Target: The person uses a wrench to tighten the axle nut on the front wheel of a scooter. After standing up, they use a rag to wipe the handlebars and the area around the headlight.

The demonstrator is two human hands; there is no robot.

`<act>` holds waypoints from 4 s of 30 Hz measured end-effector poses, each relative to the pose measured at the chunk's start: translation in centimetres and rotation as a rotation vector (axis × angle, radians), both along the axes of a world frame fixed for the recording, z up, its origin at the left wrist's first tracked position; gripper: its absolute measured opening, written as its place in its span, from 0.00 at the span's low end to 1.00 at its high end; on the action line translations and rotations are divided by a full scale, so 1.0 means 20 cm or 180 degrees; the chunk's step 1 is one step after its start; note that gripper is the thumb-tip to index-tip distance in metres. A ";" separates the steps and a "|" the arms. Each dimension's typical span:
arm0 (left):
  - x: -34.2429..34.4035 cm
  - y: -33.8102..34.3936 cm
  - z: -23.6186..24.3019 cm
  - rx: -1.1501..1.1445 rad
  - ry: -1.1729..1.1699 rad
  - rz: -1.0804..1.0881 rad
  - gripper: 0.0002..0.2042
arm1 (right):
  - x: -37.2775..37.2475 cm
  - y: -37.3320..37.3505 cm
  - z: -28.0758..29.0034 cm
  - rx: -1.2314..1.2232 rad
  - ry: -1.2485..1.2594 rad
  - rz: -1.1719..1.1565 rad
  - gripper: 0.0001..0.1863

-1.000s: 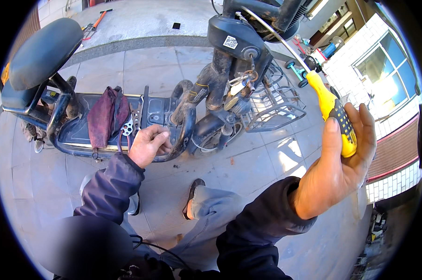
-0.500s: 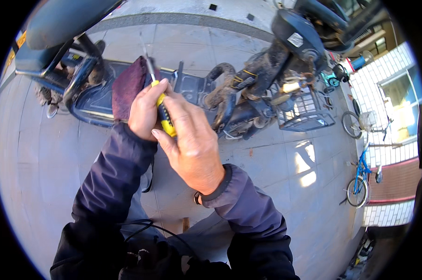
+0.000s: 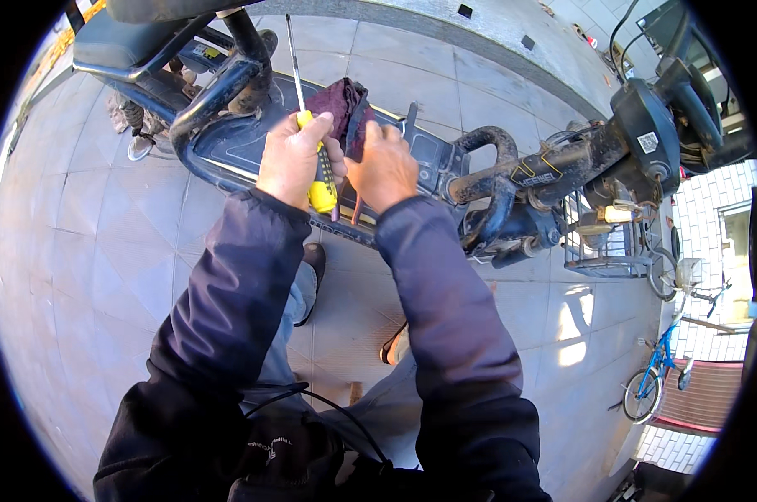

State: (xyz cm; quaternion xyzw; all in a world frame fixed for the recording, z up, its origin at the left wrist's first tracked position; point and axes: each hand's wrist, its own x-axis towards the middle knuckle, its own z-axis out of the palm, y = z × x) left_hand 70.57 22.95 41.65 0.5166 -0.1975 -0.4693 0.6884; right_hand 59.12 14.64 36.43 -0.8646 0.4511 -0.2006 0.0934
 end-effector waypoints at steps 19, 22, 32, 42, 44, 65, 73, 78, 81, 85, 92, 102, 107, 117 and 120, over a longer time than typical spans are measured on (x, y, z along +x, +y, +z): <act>-0.02 -0.02 -0.03 -0.0193 -0.0189 -0.0113 0.08 | 0.01 -0.21 0.16 -0.0516 -0.1303 -0.0314 0.12; -0.05 -0.02 -0.03 -0.0165 -0.0254 -0.0123 0.08 | -0.21 -0.09 0.38 -0.0311 -0.2307 -0.0464 0.11; -0.29 -0.03 -0.02 -0.0049 -0.0402 -0.0475 0.09 | -0.78 -0.07 0.46 -0.2770 -0.2287 -0.2040 0.14; -0.41 -0.04 0.01 0.0003 -0.0388 -0.0686 0.09 | -0.88 -0.23 0.36 -0.1625 -0.3111 -0.2428 0.13; -0.44 -0.05 -0.01 -0.0178 -0.0223 -0.0847 0.07 | -0.86 -0.23 0.35 -0.1262 -0.3951 -0.2187 0.16; -0.75 -0.15 -0.07 -0.1556 0.0244 -0.1097 0.11 | -0.73 0.24 0.48 -0.0089 -0.2466 -0.0505 0.34; -0.75 -0.07 0.04 -0.0845 0.0229 -0.1628 0.10 | -0.84 0.07 0.42 -0.0540 -0.3846 -0.1268 0.14; -0.64 -0.08 0.05 -0.0727 0.0453 -0.1229 0.08 | -0.77 -0.05 0.47 -0.2486 -0.2556 -0.2127 0.17; -0.60 -0.06 0.03 -0.0678 0.0370 -0.1196 0.07 | -0.81 -0.22 0.40 -0.3032 -0.2078 -0.2333 0.14; -0.51 -0.03 0.03 -0.0555 0.0330 -0.1300 0.08 | -0.86 -0.34 0.42 -0.3241 -0.1829 -0.2630 0.14; -0.50 -0.01 0.02 -0.0532 0.0323 -0.1514 0.05 | -0.93 -0.33 0.41 -0.2808 -0.1238 -0.2799 0.11; -0.48 0.03 0.01 -0.0413 0.0190 -0.1533 0.06 | -1.01 -0.27 0.32 -0.1649 -0.0555 -0.2758 0.13; -0.55 0.02 0.02 -0.0285 0.0169 -0.1697 0.06 | -1.14 -0.24 0.26 -0.1121 -0.0240 -0.2531 0.13; -0.56 -0.01 -0.01 -0.0515 0.0248 -0.1265 0.06 | -1.15 -0.07 0.11 -0.0011 -0.1809 -0.1514 0.16; -0.53 -0.02 -0.01 -0.0476 0.0162 -0.1174 0.07 | -1.19 0.01 0.22 -0.0197 -0.2350 -0.1934 0.15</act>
